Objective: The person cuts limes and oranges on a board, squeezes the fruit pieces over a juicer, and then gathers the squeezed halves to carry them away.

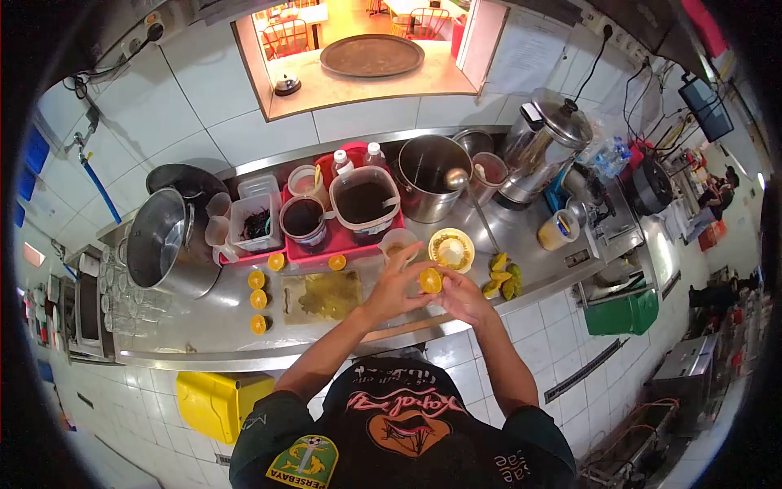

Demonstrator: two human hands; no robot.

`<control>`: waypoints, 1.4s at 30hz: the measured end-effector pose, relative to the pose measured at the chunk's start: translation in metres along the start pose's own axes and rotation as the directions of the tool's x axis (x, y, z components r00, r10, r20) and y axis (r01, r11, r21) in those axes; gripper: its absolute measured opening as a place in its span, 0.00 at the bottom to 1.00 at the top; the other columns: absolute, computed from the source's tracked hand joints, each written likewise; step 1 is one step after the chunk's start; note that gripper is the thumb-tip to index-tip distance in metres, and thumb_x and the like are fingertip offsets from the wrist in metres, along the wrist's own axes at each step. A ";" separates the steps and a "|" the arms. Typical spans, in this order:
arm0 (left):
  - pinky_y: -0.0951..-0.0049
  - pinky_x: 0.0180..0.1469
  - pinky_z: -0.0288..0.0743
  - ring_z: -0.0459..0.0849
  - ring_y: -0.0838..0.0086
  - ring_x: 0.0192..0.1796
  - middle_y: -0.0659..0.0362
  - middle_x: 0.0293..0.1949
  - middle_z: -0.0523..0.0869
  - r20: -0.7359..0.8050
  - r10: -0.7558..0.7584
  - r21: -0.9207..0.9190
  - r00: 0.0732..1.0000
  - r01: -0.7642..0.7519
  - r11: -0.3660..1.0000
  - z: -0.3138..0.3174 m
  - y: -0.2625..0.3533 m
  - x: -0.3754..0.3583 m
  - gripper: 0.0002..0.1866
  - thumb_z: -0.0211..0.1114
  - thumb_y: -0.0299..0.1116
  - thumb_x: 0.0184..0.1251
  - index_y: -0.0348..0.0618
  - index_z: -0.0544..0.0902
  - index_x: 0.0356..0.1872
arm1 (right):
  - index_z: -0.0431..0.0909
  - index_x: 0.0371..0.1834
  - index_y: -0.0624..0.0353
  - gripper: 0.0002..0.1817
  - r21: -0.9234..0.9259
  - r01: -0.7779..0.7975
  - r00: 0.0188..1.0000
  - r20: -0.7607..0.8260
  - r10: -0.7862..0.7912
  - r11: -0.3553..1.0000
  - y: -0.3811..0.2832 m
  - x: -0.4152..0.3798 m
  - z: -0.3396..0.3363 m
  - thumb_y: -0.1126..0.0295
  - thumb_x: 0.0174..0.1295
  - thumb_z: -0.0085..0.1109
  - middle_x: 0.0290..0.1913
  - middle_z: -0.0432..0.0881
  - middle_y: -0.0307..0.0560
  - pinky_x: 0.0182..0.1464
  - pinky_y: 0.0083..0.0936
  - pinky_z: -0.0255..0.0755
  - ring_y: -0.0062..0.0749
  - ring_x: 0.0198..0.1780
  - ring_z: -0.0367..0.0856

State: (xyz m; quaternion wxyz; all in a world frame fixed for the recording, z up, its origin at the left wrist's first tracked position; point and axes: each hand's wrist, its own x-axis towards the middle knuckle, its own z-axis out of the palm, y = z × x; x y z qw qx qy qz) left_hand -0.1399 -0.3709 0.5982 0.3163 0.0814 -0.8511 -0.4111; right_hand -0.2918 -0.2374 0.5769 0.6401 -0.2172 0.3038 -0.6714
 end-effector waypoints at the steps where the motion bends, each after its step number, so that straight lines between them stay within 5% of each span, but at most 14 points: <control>1: 0.56 0.69 0.62 0.65 0.50 0.70 0.45 0.68 0.65 0.023 -0.017 0.053 1.000 0.016 0.998 0.000 0.004 0.005 0.34 0.77 0.39 0.48 0.48 0.76 0.61 | 0.64 0.67 0.64 0.26 -0.094 0.047 0.993 -0.104 -0.057 0.994 -0.003 -0.002 -0.006 0.64 0.70 0.54 0.59 0.75 0.50 0.61 0.35 0.72 0.39 0.60 0.76; 2: 0.56 0.69 0.62 0.64 0.49 0.71 0.44 0.69 0.65 0.044 -0.037 0.107 0.998 0.032 0.994 0.001 0.007 0.011 0.37 0.77 0.41 0.49 0.47 0.74 0.63 | 0.64 0.67 0.64 0.26 -0.100 0.047 0.993 -0.102 -0.057 0.994 -0.015 -0.001 -0.008 0.64 0.70 0.54 0.59 0.75 0.50 0.61 0.35 0.72 0.39 0.60 0.76; 4: 0.52 0.70 0.60 0.62 0.49 0.72 0.44 0.69 0.64 0.016 -0.082 0.078 0.996 0.081 0.994 0.016 -0.007 0.020 0.40 0.76 0.45 0.50 0.45 0.71 0.65 | 0.69 0.63 0.64 0.26 -0.739 0.079 0.951 -0.145 -0.273 0.669 -0.050 0.008 -0.008 0.66 0.63 0.63 0.55 0.79 0.51 0.58 0.34 0.73 0.42 0.57 0.78; 5: 0.49 0.71 0.57 0.61 0.48 0.72 0.43 0.70 0.63 -0.004 -0.129 0.051 0.992 0.129 0.990 0.025 -0.017 0.023 0.43 0.75 0.49 0.51 0.43 0.68 0.67 | 0.69 0.63 0.64 0.26 -0.742 0.077 0.951 -0.146 -0.272 0.666 -0.063 0.013 -0.008 0.66 0.63 0.63 0.55 0.79 0.51 0.58 0.34 0.73 0.42 0.57 0.78; 6: 0.49 0.71 0.57 0.61 0.48 0.72 0.43 0.70 0.63 -0.006 -0.129 0.047 0.992 0.130 0.990 0.035 -0.025 0.027 0.43 0.75 0.49 0.51 0.43 0.68 0.67 | 0.71 0.61 0.63 0.27 -0.949 0.039 0.928 -0.081 -0.364 0.312 -0.074 0.016 -0.009 0.67 0.60 0.65 0.53 0.80 0.53 0.57 0.34 0.73 0.44 0.56 0.79; 7: 0.46 0.72 0.52 0.58 0.48 0.74 0.42 0.70 0.62 0.022 -0.147 0.244 0.989 0.137 0.960 0.044 -0.032 0.031 0.47 0.74 0.54 0.49 0.40 0.66 0.68 | 0.73 0.60 0.62 0.27 -0.995 -0.025 0.907 0.016 -0.421 -0.093 -0.080 0.019 -0.009 0.67 0.56 0.67 0.51 0.80 0.55 0.55 0.33 0.73 0.46 0.54 0.79; 8: 0.42 0.73 0.48 0.55 0.49 0.75 0.42 0.71 0.61 0.045 -0.168 0.433 0.985 0.132 0.892 0.050 -0.034 0.036 0.51 0.73 0.59 0.48 0.36 0.64 0.69 | 0.76 0.52 0.59 0.23 -0.977 -0.028 0.882 0.074 -0.465 -0.210 -0.077 0.025 -0.010 0.66 0.52 0.69 0.46 0.80 0.56 0.51 0.35 0.73 0.49 0.50 0.79; 9: 0.42 0.73 0.48 0.55 0.49 0.75 0.42 0.71 0.61 0.043 -0.167 0.430 0.985 0.132 0.893 0.056 -0.036 0.039 0.51 0.73 0.59 0.48 0.36 0.64 0.69 | 0.76 0.52 0.59 0.23 -0.976 -0.030 0.883 0.074 -0.464 -0.214 -0.075 0.028 -0.010 0.66 0.52 0.69 0.46 0.80 0.56 0.51 0.35 0.73 0.49 0.50 0.79; 11: 0.38 0.73 0.38 0.48 0.50 0.77 0.41 0.71 0.60 0.033 -0.210 0.521 0.977 0.163 0.838 0.065 -0.040 0.045 0.58 0.71 0.66 0.43 0.32 0.63 0.69 | 0.77 0.43 0.59 0.19 -0.862 -0.149 0.920 0.060 -0.388 -0.485 -0.070 0.036 -0.008 0.62 0.52 0.69 0.40 0.80 0.51 0.47 0.37 0.73 0.46 0.45 0.79; 15: 0.38 0.73 0.33 0.46 0.48 0.78 0.40 0.72 0.58 0.037 -0.285 0.551 0.958 0.218 0.805 0.072 -0.044 0.044 0.62 0.67 0.72 0.43 0.31 0.59 0.71 | 0.76 0.38 0.59 0.19 -0.812 -0.139 0.916 0.112 -0.385 -0.567 -0.063 0.047 -0.009 0.59 0.51 0.69 0.35 0.79 0.48 0.44 0.38 0.73 0.43 0.42 0.78; 30: 0.35 0.72 0.36 0.44 0.51 0.78 0.41 0.72 0.58 0.032 -0.340 0.466 0.940 0.287 0.837 0.073 -0.042 0.044 0.60 0.74 0.65 0.39 0.34 0.62 0.70 | 0.81 0.23 0.58 0.17 -0.722 -0.241 0.883 0.115 -0.456 -0.649 -0.060 0.071 -0.026 0.55 0.60 0.61 0.20 0.80 0.49 0.29 0.36 0.75 0.42 0.25 0.81; 33: 0.34 0.72 0.36 0.44 0.51 0.78 0.42 0.72 0.58 0.025 -0.321 0.475 0.947 0.271 0.837 0.073 -0.043 0.044 0.61 0.74 0.66 0.37 0.36 0.62 0.70 | 0.81 0.21 0.58 0.17 -0.561 -0.236 0.909 0.162 -0.385 -0.793 -0.061 0.068 -0.017 0.57 0.61 0.60 0.21 0.81 0.50 0.29 0.36 0.75 0.40 0.25 0.82; 35: 0.33 0.71 0.35 0.45 0.51 0.78 0.42 0.72 0.59 0.050 -0.336 0.469 0.940 0.275 0.839 0.072 -0.042 0.044 0.61 0.74 0.67 0.36 0.38 0.63 0.71 | 0.81 0.21 0.60 0.16 -0.659 -0.338 0.876 0.041 -0.480 -0.673 -0.057 0.067 -0.023 0.59 0.60 0.60 0.22 0.82 0.51 0.30 0.38 0.76 0.43 0.25 0.83; 42: 0.33 0.71 0.35 0.46 0.49 0.78 0.41 0.71 0.61 0.035 -0.326 0.487 0.945 0.268 0.831 0.073 -0.047 0.046 0.62 0.74 0.67 0.35 0.40 0.62 0.71 | 0.79 0.20 0.62 0.16 -0.842 -0.227 0.818 0.109 -0.565 -0.490 -0.045 0.045 -0.033 0.61 0.57 0.59 0.22 0.80 0.57 0.29 0.44 0.72 0.51 0.25 0.81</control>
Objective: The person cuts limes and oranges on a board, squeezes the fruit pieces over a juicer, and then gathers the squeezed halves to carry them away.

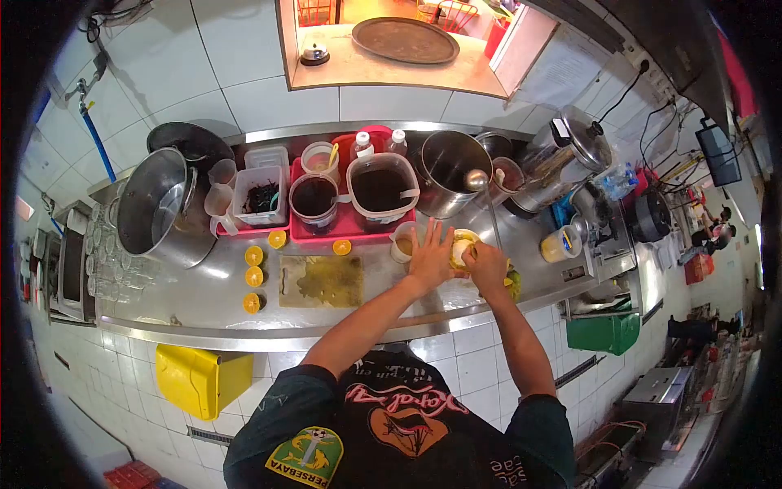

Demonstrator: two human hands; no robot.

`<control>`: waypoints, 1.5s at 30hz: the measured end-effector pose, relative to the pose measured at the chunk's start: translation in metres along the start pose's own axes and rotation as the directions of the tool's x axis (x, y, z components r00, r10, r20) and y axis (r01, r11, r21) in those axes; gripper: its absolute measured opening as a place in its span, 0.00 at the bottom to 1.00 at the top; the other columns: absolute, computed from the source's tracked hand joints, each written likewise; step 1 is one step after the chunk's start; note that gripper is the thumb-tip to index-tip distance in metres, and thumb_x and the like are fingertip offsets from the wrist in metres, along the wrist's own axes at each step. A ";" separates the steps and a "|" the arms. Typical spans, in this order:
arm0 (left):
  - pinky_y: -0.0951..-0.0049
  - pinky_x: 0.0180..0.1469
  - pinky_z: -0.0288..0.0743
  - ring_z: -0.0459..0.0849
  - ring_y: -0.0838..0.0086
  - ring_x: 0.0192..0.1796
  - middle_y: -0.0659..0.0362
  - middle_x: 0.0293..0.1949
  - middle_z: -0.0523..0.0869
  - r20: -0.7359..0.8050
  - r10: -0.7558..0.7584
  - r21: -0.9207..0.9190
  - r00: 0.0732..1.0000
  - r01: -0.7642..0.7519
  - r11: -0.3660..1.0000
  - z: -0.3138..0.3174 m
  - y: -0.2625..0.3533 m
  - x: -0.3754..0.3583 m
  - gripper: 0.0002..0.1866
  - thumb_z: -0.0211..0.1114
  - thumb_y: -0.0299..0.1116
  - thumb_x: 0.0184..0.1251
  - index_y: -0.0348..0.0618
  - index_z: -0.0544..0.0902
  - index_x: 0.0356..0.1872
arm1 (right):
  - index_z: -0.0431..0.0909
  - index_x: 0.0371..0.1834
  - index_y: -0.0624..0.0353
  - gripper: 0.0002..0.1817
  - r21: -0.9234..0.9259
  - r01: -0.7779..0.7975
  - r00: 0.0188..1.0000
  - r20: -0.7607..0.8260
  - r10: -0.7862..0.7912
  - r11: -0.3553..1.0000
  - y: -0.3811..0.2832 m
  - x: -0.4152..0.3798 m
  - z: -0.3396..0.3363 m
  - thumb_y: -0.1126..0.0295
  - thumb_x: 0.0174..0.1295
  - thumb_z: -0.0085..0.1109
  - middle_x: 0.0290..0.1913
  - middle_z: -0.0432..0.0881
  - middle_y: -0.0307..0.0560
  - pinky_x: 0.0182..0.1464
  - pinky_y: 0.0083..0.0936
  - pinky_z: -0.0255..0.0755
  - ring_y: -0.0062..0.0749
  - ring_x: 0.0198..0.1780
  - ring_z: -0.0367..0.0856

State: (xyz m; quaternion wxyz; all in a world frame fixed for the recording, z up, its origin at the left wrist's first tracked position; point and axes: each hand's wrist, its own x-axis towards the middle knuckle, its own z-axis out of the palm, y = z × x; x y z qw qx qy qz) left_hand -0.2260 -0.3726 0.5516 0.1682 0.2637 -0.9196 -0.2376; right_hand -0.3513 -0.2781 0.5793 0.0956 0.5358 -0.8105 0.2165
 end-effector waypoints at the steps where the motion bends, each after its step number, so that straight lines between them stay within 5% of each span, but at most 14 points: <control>1: 0.33 0.71 0.36 0.46 0.49 0.78 0.41 0.72 0.60 0.010 -0.002 0.006 1.000 0.002 1.000 -0.001 0.000 0.000 0.62 0.74 0.68 0.35 0.40 0.62 0.71 | 0.78 0.21 0.64 0.15 0.064 -0.082 0.996 0.041 0.080 0.995 0.002 -0.002 0.000 0.62 0.57 0.59 0.21 0.79 0.57 0.28 0.42 0.70 0.49 0.24 0.79; 9: 0.37 0.73 0.38 0.50 0.50 0.77 0.41 0.71 0.60 -0.131 0.021 -0.022 0.991 -0.024 0.999 -0.021 -0.005 -0.017 0.57 0.74 0.63 0.41 0.40 0.63 0.70 | 0.75 0.25 0.67 0.19 0.464 -0.520 0.854 0.261 0.450 0.717 0.072 -0.055 0.002 0.59 0.63 0.57 0.21 0.76 0.52 0.27 0.32 0.66 0.35 0.20 0.69; 11: 0.46 0.72 0.50 0.61 0.50 0.72 0.42 0.66 0.68 -0.399 0.099 -0.135 0.912 -0.165 0.977 -0.034 -0.025 -0.036 0.45 0.74 0.55 0.49 0.40 0.69 0.66 | 0.78 0.28 0.67 0.20 0.454 -0.534 0.835 0.153 0.528 0.713 0.104 -0.082 0.013 0.58 0.66 0.56 0.22 0.79 0.53 0.30 0.36 0.69 0.42 0.23 0.75; 15: 0.58 0.59 0.68 0.77 0.53 0.56 0.48 0.52 0.79 -0.464 -0.346 -0.283 0.815 0.234 0.930 -0.016 -0.120 -0.088 0.29 0.72 0.47 0.54 0.41 0.79 0.53 | 0.78 0.45 0.64 0.21 0.056 -0.560 0.806 0.264 0.529 0.826 0.148 -0.137 0.034 0.55 0.64 0.58 0.40 0.82 0.57 0.45 0.42 0.73 0.52 0.42 0.80; 17: 0.52 0.59 0.65 0.74 0.53 0.56 0.49 0.49 0.79 -0.464 -0.591 -0.247 0.660 0.544 0.802 -0.019 -0.146 -0.102 0.23 0.70 0.45 0.55 0.40 0.82 0.47 | 0.76 0.51 0.67 0.24 -0.088 -0.364 0.924 0.088 0.371 0.927 0.153 -0.151 0.040 0.56 0.63 0.59 0.43 0.81 0.65 0.49 0.46 0.72 0.61 0.48 0.79; 23: 0.43 0.57 0.62 0.70 0.54 0.62 0.51 0.56 0.76 -0.338 -0.672 0.154 0.658 0.744 0.651 -0.001 -0.181 -0.094 0.32 0.71 0.53 0.50 0.44 0.79 0.53 | 0.74 0.56 0.67 0.26 -0.021 -0.407 0.911 0.066 0.407 0.913 0.129 -0.133 0.029 0.59 0.61 0.62 0.52 0.77 0.66 0.55 0.46 0.70 0.62 0.51 0.76; 30: 0.49 0.55 0.66 0.75 0.56 0.56 0.50 0.51 0.79 -0.478 -0.453 0.132 0.753 0.572 0.810 -0.008 -0.171 -0.119 0.28 0.73 0.50 0.49 0.42 0.81 0.49 | 0.77 0.53 0.62 0.20 0.429 -0.339 0.921 -0.029 0.388 0.837 0.048 -0.080 -0.013 0.60 0.63 0.61 0.47 0.79 0.54 0.53 0.37 0.71 0.45 0.49 0.78; 31: 0.52 0.54 0.68 0.76 0.56 0.54 0.50 0.49 0.79 -0.470 -0.423 -0.060 0.774 0.450 0.891 -0.007 -0.171 -0.126 0.26 0.73 0.46 0.49 0.42 0.82 0.47 | 0.78 0.51 0.62 0.18 0.484 -0.329 0.925 -0.006 0.379 0.811 0.027 -0.078 -0.020 0.61 0.65 0.60 0.46 0.81 0.51 0.52 0.33 0.72 0.40 0.48 0.79; 34: 0.58 0.54 0.70 0.78 0.57 0.52 0.50 0.47 0.79 -0.382 -0.316 -0.380 0.868 0.164 0.910 -0.019 -0.122 -0.114 0.22 0.74 0.39 0.50 0.40 0.82 0.45 | 0.76 0.56 0.64 0.20 0.715 -0.443 0.896 0.347 0.276 0.540 -0.024 -0.082 -0.006 0.60 0.70 0.55 0.46 0.83 0.47 0.51 0.27 0.73 0.28 0.48 0.80; 36: 0.61 0.59 0.69 0.77 0.57 0.56 0.48 0.51 0.77 -0.264 -0.218 -0.554 0.940 0.037 0.832 -0.040 -0.079 -0.109 0.23 0.75 0.35 0.49 0.38 0.82 0.48 | 0.66 0.67 0.63 0.27 0.784 -0.618 0.786 0.618 0.025 0.053 -0.048 -0.083 0.001 0.54 0.75 0.45 0.56 0.79 0.49 0.55 0.30 0.74 0.29 0.53 0.80; 37: 0.61 0.59 0.69 0.77 0.57 0.56 0.48 0.51 0.77 -0.243 -0.206 -0.559 0.948 0.037 0.828 -0.045 -0.063 -0.105 0.23 0.75 0.35 0.49 0.38 0.82 0.48 | 0.66 0.67 0.63 0.27 0.781 -0.623 0.782 0.621 0.050 0.043 -0.059 -0.086 0.004 0.54 0.75 0.45 0.56 0.79 0.49 0.55 0.30 0.74 0.29 0.53 0.80; 39: 0.60 0.62 0.67 0.74 0.54 0.61 0.45 0.58 0.74 -0.259 0.051 -0.547 0.964 -0.191 0.815 -0.054 -0.042 -0.098 0.26 0.76 0.33 0.48 0.39 0.82 0.52 | 0.61 0.70 0.62 0.28 0.674 -0.635 0.755 0.646 -0.116 -0.377 -0.073 -0.084 0.008 0.54 0.76 0.41 0.60 0.76 0.51 0.56 0.31 0.75 0.31 0.54 0.79; 42: 0.57 0.66 0.64 0.70 0.51 0.66 0.43 0.64 0.69 -0.210 0.094 -0.557 0.973 -0.198 0.806 -0.057 -0.033 -0.088 0.29 0.76 0.34 0.48 0.41 0.81 0.55 | 0.58 0.72 0.61 0.28 0.609 -0.573 0.792 0.583 -0.179 -0.548 -0.073 -0.075 0.000 0.56 0.75 0.43 0.60 0.76 0.50 0.57 0.31 0.75 0.33 0.56 0.79; 45: 0.54 0.67 0.62 0.67 0.50 0.69 0.41 0.68 0.66 -0.213 0.148 -0.489 0.966 -0.237 0.840 -0.071 -0.017 -0.065 0.31 0.76 0.37 0.50 0.43 0.80 0.58 | 0.64 0.68 0.62 0.25 0.725 -0.511 0.827 0.561 -0.033 -0.462 -0.059 -0.058 -0.010 0.61 0.73 0.50 0.59 0.77 0.49 0.57 0.31 0.75 0.34 0.55 0.79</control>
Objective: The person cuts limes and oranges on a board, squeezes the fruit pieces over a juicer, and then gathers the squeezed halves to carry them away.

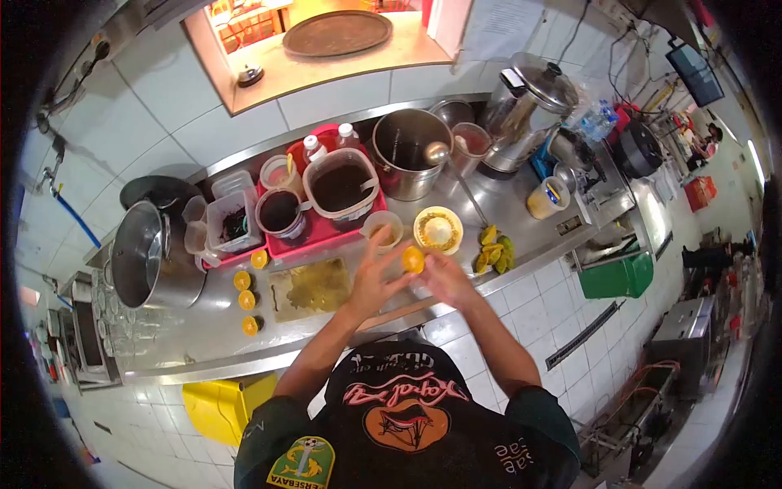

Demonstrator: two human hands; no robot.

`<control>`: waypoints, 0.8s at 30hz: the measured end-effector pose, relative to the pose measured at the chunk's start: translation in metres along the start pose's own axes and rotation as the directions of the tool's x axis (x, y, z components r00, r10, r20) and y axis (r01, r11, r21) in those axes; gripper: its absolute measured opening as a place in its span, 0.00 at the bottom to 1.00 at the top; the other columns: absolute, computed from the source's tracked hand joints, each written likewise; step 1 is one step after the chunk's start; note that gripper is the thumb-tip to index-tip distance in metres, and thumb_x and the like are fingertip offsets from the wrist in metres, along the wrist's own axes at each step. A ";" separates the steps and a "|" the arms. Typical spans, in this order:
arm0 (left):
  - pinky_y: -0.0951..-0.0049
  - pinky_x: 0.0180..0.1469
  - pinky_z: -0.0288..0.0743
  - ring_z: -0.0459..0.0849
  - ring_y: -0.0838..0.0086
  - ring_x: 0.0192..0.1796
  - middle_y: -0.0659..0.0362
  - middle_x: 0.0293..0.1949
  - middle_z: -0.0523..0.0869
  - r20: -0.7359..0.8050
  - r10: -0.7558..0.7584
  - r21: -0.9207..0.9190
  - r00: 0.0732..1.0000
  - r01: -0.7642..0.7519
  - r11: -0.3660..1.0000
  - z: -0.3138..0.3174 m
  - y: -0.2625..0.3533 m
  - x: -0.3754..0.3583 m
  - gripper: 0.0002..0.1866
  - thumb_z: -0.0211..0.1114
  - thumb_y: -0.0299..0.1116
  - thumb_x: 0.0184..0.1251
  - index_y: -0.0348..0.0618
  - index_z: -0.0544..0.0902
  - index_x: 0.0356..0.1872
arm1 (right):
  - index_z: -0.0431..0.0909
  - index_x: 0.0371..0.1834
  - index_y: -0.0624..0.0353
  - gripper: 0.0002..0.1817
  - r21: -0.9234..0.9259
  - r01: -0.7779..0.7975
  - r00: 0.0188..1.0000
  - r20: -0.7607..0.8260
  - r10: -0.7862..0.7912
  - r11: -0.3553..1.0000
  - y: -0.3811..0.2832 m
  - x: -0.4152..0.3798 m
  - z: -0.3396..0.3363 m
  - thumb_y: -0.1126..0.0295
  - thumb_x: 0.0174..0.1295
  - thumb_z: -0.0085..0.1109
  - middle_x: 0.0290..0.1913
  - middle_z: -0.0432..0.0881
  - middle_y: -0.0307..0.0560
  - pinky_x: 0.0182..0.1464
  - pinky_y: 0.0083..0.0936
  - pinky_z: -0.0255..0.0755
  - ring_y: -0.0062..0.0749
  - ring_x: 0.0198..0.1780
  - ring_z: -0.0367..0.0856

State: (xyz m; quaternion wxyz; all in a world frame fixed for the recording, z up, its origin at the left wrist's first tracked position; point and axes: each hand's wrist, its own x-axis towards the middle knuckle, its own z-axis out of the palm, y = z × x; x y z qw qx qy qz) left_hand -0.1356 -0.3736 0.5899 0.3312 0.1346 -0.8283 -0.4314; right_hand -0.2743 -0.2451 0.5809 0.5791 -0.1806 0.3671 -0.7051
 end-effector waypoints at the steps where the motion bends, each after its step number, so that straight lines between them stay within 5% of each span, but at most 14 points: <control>1: 0.51 0.68 0.61 0.65 0.49 0.71 0.40 0.69 0.63 0.033 0.036 0.068 0.999 -0.038 0.997 0.001 0.004 0.012 0.33 0.75 0.40 0.51 0.45 0.78 0.61 | 0.68 0.65 0.62 0.24 -0.215 0.061 0.996 -0.049 -0.073 0.975 -0.015 0.005 -0.003 0.63 0.69 0.55 0.57 0.78 0.50 0.56 0.32 0.75 0.36 0.55 0.80; 2: 0.51 0.68 0.61 0.65 0.49 0.71 0.40 0.69 0.63 0.014 0.027 0.073 1.000 -0.028 0.997 0.005 0.004 0.022 0.33 0.75 0.40 0.51 0.45 0.78 0.61 | 0.71 0.63 0.62 0.23 -0.426 0.111 0.985 -0.076 -0.158 0.898 -0.033 0.010 -0.007 0.66 0.66 0.60 0.56 0.79 0.52 0.55 0.32 0.75 0.38 0.54 0.80; 3: 0.48 0.70 0.57 0.60 0.48 0.73 0.39 0.70 0.61 0.033 -0.010 0.152 0.999 0.005 0.988 0.011 0.004 0.032 0.37 0.75 0.45 0.51 0.45 0.75 0.64 | 0.71 0.63 0.62 0.23 -0.434 0.103 0.987 -0.065 -0.145 0.895 -0.054 0.015 -0.010 0.66 0.66 0.60 0.56 0.79 0.52 0.55 0.32 0.75 0.38 0.54 0.80; 4: 0.45 0.71 0.52 0.56 0.47 0.75 0.38 0.72 0.59 0.050 -0.048 0.229 0.998 0.036 0.973 0.018 0.004 0.039 0.42 0.75 0.51 0.50 0.45 0.71 0.67 | 0.73 0.59 0.62 0.23 -0.801 0.171 0.957 -0.003 -0.290 0.573 -0.074 0.021 -0.013 0.66 0.62 0.63 0.53 0.80 0.54 0.53 0.34 0.75 0.41 0.52 0.80; 5: 0.45 0.71 0.52 0.56 0.47 0.75 0.38 0.72 0.59 0.036 -0.053 0.227 0.998 0.044 0.973 0.029 -0.004 0.044 0.42 0.75 0.51 0.50 0.45 0.71 0.67 | 0.75 0.56 0.62 0.23 -0.977 0.182 0.913 0.125 -0.388 0.113 -0.084 0.023 -0.013 0.67 0.58 0.66 0.50 0.81 0.55 0.52 0.36 0.75 0.45 0.50 0.81; 6: 0.42 0.72 0.48 0.52 0.47 0.76 0.38 0.72 0.58 0.065 -0.096 0.369 0.993 0.065 0.927 0.043 -0.018 0.048 0.47 0.74 0.56 0.48 0.44 0.68 0.69 | 0.75 0.56 0.62 0.23 -0.976 0.188 0.915 0.136 -0.381 0.105 -0.087 0.025 -0.013 0.67 0.58 0.66 0.50 0.81 0.55 0.52 0.36 0.75 0.45 0.50 0.81; 9: 0.37 0.72 0.40 0.47 0.47 0.77 0.38 0.72 0.57 0.111 -0.161 0.530 0.981 0.079 0.845 0.064 -0.034 0.054 0.54 0.73 0.64 0.43 0.41 0.66 0.70 | 0.76 0.43 0.62 0.17 -0.910 0.045 0.940 0.179 -0.291 -0.413 -0.087 0.031 -0.008 0.66 0.53 0.68 0.40 0.81 0.54 0.46 0.43 0.74 0.51 0.45 0.79; 15: 0.33 0.71 0.40 0.45 0.45 0.77 0.39 0.72 0.56 0.113 -0.199 0.500 0.974 0.117 0.858 0.070 -0.039 0.049 0.54 0.73 0.65 0.42 0.40 0.67 0.68 | 0.77 0.38 0.60 0.14 -0.767 -0.011 0.974 0.137 -0.181 -0.641 -0.078 0.045 -0.015 0.63 0.55 0.66 0.37 0.81 0.52 0.42 0.40 0.74 0.44 0.42 0.80; 19: 0.32 0.71 0.39 0.45 0.46 0.77 0.39 0.73 0.56 0.132 -0.207 0.506 0.969 0.114 0.855 0.069 -0.041 0.052 0.55 0.72 0.66 0.42 0.40 0.67 0.69 | 0.77 0.36 0.59 0.15 -0.769 0.000 0.963 0.172 -0.207 -0.639 -0.079 0.052 -0.021 0.59 0.56 0.66 0.32 0.81 0.46 0.37 0.40 0.74 0.44 0.37 0.80; 24: 0.32 0.70 0.40 0.45 0.47 0.77 0.39 0.72 0.57 0.129 -0.202 0.503 0.971 0.112 0.857 0.074 -0.045 0.050 0.56 0.71 0.67 0.42 0.40 0.66 0.69 | 0.81 0.23 0.58 0.18 -0.743 0.039 0.933 0.266 -0.242 -0.668 -0.070 0.061 -0.026 0.55 0.61 0.60 0.22 0.81 0.49 0.31 0.39 0.76 0.44 0.26 0.82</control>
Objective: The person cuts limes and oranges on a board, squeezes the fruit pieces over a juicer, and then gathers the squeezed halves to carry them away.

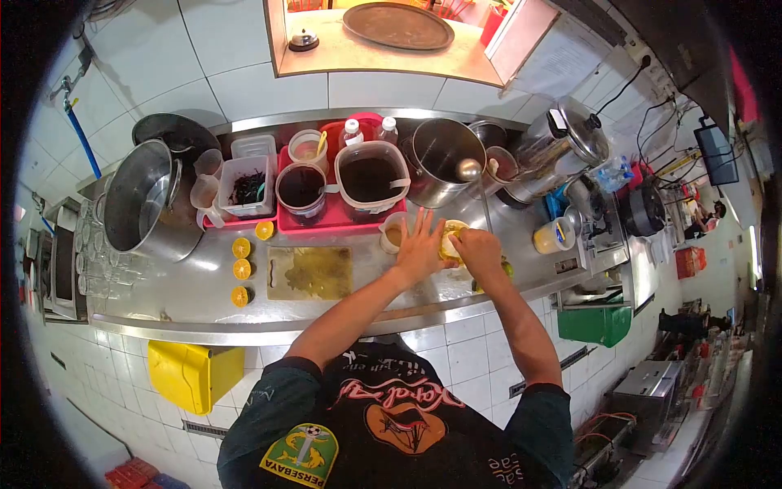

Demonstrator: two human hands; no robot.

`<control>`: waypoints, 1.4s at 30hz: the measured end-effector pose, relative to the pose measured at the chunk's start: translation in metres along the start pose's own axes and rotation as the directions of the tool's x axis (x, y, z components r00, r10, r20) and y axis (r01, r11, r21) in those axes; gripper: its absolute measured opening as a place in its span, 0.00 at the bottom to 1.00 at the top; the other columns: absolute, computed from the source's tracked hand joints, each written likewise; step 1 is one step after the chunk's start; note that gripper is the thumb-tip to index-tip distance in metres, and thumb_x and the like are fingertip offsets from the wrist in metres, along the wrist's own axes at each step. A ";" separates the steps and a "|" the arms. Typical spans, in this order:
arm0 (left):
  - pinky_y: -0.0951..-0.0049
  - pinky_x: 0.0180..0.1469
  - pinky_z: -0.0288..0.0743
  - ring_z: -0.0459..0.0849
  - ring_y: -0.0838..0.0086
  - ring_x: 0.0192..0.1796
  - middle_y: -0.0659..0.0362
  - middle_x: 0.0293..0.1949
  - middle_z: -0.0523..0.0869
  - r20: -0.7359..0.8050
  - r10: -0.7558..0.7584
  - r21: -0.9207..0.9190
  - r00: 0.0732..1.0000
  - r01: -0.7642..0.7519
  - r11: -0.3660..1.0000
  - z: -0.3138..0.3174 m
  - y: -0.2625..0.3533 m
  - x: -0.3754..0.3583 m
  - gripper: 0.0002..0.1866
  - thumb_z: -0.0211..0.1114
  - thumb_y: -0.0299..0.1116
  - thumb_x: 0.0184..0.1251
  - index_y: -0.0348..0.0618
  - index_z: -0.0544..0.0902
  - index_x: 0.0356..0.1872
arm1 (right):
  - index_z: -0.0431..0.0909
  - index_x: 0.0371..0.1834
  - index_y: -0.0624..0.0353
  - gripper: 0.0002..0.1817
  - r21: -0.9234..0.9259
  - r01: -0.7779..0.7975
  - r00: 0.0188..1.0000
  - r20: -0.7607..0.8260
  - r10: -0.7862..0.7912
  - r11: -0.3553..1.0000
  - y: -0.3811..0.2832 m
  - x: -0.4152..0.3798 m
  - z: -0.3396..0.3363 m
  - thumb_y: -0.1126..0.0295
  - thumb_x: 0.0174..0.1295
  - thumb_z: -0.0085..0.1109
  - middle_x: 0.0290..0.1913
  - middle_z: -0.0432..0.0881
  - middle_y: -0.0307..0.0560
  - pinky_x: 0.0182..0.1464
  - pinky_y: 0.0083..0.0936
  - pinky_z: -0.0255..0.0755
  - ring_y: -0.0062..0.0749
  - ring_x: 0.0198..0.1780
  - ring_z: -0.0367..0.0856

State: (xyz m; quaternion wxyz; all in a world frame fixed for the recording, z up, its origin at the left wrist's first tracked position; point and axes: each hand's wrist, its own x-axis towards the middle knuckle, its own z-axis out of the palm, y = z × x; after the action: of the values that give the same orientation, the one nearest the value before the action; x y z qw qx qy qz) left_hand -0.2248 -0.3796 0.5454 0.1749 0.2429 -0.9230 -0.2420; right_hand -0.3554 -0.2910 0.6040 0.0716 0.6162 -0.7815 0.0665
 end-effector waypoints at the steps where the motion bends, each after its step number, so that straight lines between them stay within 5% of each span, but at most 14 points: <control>1: 0.32 0.70 0.40 0.45 0.47 0.77 0.39 0.72 0.57 0.000 0.003 0.007 1.000 -0.003 1.000 0.000 0.000 0.000 0.56 0.71 0.68 0.42 0.40 0.66 0.69 | 0.81 0.23 0.58 0.18 0.000 0.001 1.000 -0.002 -0.001 1.000 -0.001 0.002 0.003 0.55 0.61 0.60 0.22 0.81 0.49 0.31 0.39 0.76 0.44 0.26 0.82; 9: 0.33 0.71 0.38 0.45 0.49 0.78 0.41 0.72 0.59 -0.003 0.017 0.045 1.000 -0.016 0.999 -0.006 0.004 -0.001 0.55 0.70 0.69 0.42 0.41 0.68 0.68 | 0.84 0.19 0.55 0.24 -0.206 -0.195 0.979 -0.096 0.179 0.959 0.001 0.021 0.013 0.52 0.66 0.52 0.20 0.82 0.53 0.26 0.39 0.76 0.45 0.21 0.83; 13: 0.32 0.70 0.37 0.46 0.47 0.77 0.39 0.72 0.59 -0.017 0.036 0.092 0.999 -0.034 0.995 -0.004 0.001 0.000 0.55 0.68 0.71 0.42 0.40 0.70 0.67 | 0.84 0.18 0.56 0.24 -0.222 -0.116 0.993 -0.041 0.110 0.968 -0.004 0.009 0.002 0.54 0.66 0.52 0.19 0.81 0.53 0.27 0.40 0.76 0.47 0.21 0.83; 15: 0.32 0.71 0.37 0.46 0.47 0.77 0.39 0.72 0.58 -0.026 0.030 0.087 0.999 -0.027 0.996 -0.001 0.002 0.001 0.55 0.68 0.71 0.42 0.40 0.70 0.67 | 0.83 0.17 0.58 0.23 -0.120 -0.218 0.975 -0.072 0.210 0.969 0.003 -0.002 0.009 0.56 0.66 0.51 0.19 0.81 0.54 0.27 0.40 0.75 0.49 0.22 0.82; 20: 0.34 0.72 0.35 0.44 0.50 0.78 0.41 0.73 0.56 0.012 -0.034 0.110 0.999 0.032 0.993 -0.012 0.007 0.000 0.54 0.71 0.66 0.42 0.42 0.66 0.69 | 0.80 0.16 0.61 0.25 0.201 -0.107 0.990 -0.073 0.124 0.974 0.042 -0.046 0.036 0.57 0.66 0.49 0.22 0.79 0.58 0.26 0.49 0.67 0.53 0.22 0.77; 22: 0.34 0.72 0.37 0.45 0.50 0.78 0.40 0.74 0.55 -0.126 0.019 0.040 0.992 -0.015 0.999 -0.016 0.003 -0.008 0.55 0.70 0.66 0.45 0.41 0.62 0.71 | 0.79 0.21 0.61 0.25 0.283 -0.236 0.961 -0.075 0.267 0.930 0.060 -0.070 0.043 0.53 0.68 0.49 0.23 0.79 0.59 0.25 0.51 0.64 0.55 0.22 0.76; 24: 0.35 0.72 0.40 0.46 0.50 0.78 0.41 0.74 0.55 -0.136 -0.037 0.031 0.990 0.042 0.999 -0.036 -0.009 -0.030 0.52 0.68 0.62 0.51 0.41 0.60 0.72 | 0.80 0.29 0.62 0.25 0.295 -0.547 0.837 0.172 0.519 0.784 0.065 -0.086 0.034 0.50 0.68 0.48 0.26 0.79 0.61 0.28 0.51 0.65 0.58 0.26 0.76; 26: 0.38 0.72 0.44 0.50 0.49 0.76 0.42 0.72 0.59 -0.340 -0.002 -0.080 0.941 -0.026 0.996 -0.050 -0.033 -0.055 0.46 0.68 0.57 0.55 0.42 0.63 0.71 | 0.80 0.34 0.63 0.27 0.153 -0.516 0.856 0.097 0.507 0.843 0.091 -0.115 0.072 0.46 0.67 0.48 0.27 0.79 0.62 0.32 0.51 0.68 0.59 0.32 0.79; 30: 0.40 0.71 0.47 0.60 0.48 0.72 0.46 0.67 0.66 -0.518 -0.195 0.062 0.833 0.263 0.963 -0.080 -0.115 -0.150 0.38 0.68 0.50 0.57 0.44 0.68 0.67 | 0.80 0.36 0.63 0.25 0.111 -0.456 0.889 0.091 0.448 0.883 0.139 -0.167 0.149 0.47 0.64 0.54 0.33 0.82 0.61 0.40 0.49 0.71 0.59 0.39 0.79; 32: 0.40 0.70 0.48 0.61 0.47 0.71 0.45 0.66 0.68 -0.538 -0.355 0.187 0.764 0.519 0.834 -0.092 -0.158 -0.206 0.37 0.68 0.49 0.57 0.44 0.69 0.66 | 0.79 0.35 0.63 0.24 0.118 -0.409 0.912 0.075 0.403 0.905 0.133 -0.168 0.155 0.48 0.63 0.57 0.34 0.82 0.61 0.42 0.48 0.72 0.60 0.39 0.79; 35: 0.42 0.69 0.51 0.63 0.51 0.69 0.45 0.64 0.69 -0.537 -0.561 0.259 0.631 0.755 0.602 -0.107 -0.211 -0.279 0.42 0.69 0.52 0.53 0.42 0.66 0.68 | 0.79 0.36 0.63 0.22 0.152 -0.490 0.859 0.254 0.445 0.858 0.101 -0.149 0.107 0.51 0.62 0.61 0.34 0.82 0.61 0.42 0.48 0.72 0.61 0.38 0.80; 37: 0.44 0.66 0.57 0.66 0.52 0.66 0.47 0.61 0.72 -0.459 -0.673 0.252 0.579 0.812 0.527 -0.117 -0.227 -0.302 0.41 0.70 0.51 0.51 0.42 0.68 0.65 | 0.79 0.37 0.64 0.20 0.222 -0.485 0.863 -0.038 0.504 0.846 0.086 -0.137 0.094 0.54 0.63 0.61 0.31 0.82 0.57 0.39 0.43 0.73 0.53 0.35 0.81; 38: 0.46 0.63 0.62 0.70 0.54 0.63 0.49 0.58 0.75 -0.379 -0.774 0.250 0.507 0.862 0.442 -0.119 -0.233 -0.312 0.39 0.72 0.50 0.49 0.43 0.71 0.62 | 0.79 0.37 0.64 0.20 0.221 -0.487 0.862 -0.035 0.506 0.845 0.079 -0.126 0.082 0.54 0.63 0.61 0.31 0.82 0.57 0.39 0.43 0.73 0.53 0.35 0.81; 42: 0.51 0.54 0.70 0.76 0.56 0.53 0.52 0.48 0.80 -0.292 -0.762 0.272 0.577 0.814 0.512 -0.127 -0.247 -0.315 0.32 0.73 0.45 0.48 0.43 0.76 0.55 | 0.77 0.38 0.64 0.16 0.502 -0.499 0.813 -0.009 0.582 0.706 0.032 -0.072 0.015 0.58 0.66 0.59 0.28 0.79 0.46 0.35 0.33 0.71 0.35 0.30 0.77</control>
State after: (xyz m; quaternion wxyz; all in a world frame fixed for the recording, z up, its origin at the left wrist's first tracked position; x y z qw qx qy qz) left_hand 0.1796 -0.4465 0.4536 0.0572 0.6804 -0.7244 -0.0951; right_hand -0.3702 -0.2173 0.5749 -0.0401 0.3491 -0.8775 0.3263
